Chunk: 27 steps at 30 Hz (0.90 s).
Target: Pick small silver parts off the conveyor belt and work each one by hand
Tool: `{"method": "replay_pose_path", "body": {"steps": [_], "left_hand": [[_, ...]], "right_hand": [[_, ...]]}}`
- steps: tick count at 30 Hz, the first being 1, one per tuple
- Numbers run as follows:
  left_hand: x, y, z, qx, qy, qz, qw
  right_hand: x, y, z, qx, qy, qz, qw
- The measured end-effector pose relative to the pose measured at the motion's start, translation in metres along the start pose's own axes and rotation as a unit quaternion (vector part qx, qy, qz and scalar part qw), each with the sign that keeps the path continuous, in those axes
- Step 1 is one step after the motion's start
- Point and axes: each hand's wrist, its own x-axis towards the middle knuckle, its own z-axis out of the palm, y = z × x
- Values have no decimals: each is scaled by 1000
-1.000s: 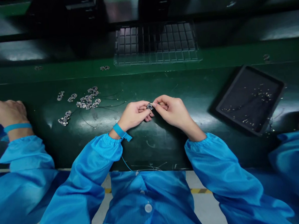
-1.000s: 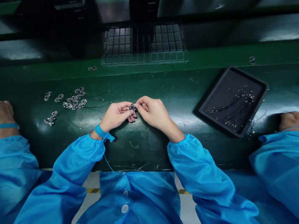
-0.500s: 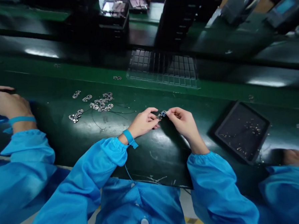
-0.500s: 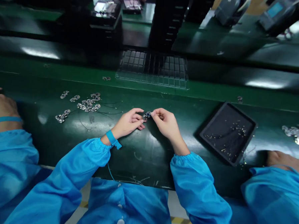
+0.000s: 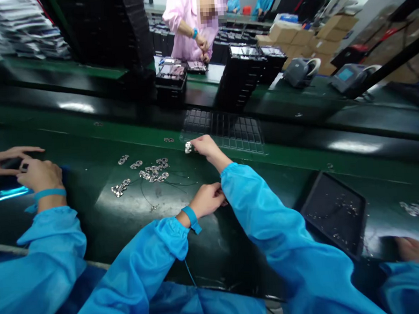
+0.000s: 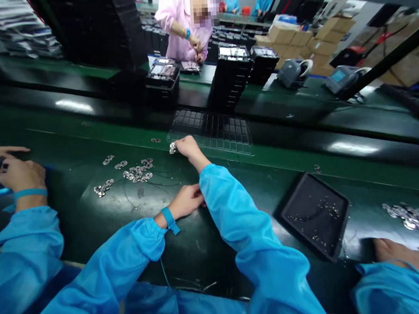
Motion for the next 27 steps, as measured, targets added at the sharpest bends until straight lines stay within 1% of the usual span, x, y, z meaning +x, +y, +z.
{"method": "replay_pose_path", "body": {"steps": [2,4,6,7,8,10,13,16,19,21,23,25,27], "left_hand": [[-1,1,-4,60,12,31,998],[-2,2,-6,75,22,50,996],[-2,4,-7,72,22,46,996],[-2,5,-6,70,19,36,997],[-1,7,-5,64,12,24,998],[-1,9,-2,31,-2,0,1000],[1,7,2,-31,-10,-22,999],[3,1,4,-51,-6,-24,998],[5,-4,5,-61,-8,-21,998],[5,-4,4,-66,-9,-21,998],[6,-3,4,-73,-9,-22,997],[5,-2,4,-75,-10,-23,997],[4,0,4,-70,-10,-24,997]], "right_hand": [[18,-17,16,8,-14,21,1000],[30,-27,26,13,-24,28,999],[34,-25,24,5,-16,19,1000],[34,-20,20,-5,-4,12,1000],[32,-11,12,-19,11,7,1000],[25,15,-10,-46,41,6,998],[8,65,-57,-79,81,30,993],[-16,114,-108,-112,136,70,982],[-42,151,-147,-141,206,106,963],[-57,169,-162,-153,246,117,950],[-70,182,-168,-162,279,114,940],[-79,191,-165,-174,306,99,931],[-83,197,-160,-187,320,84,925]]}}
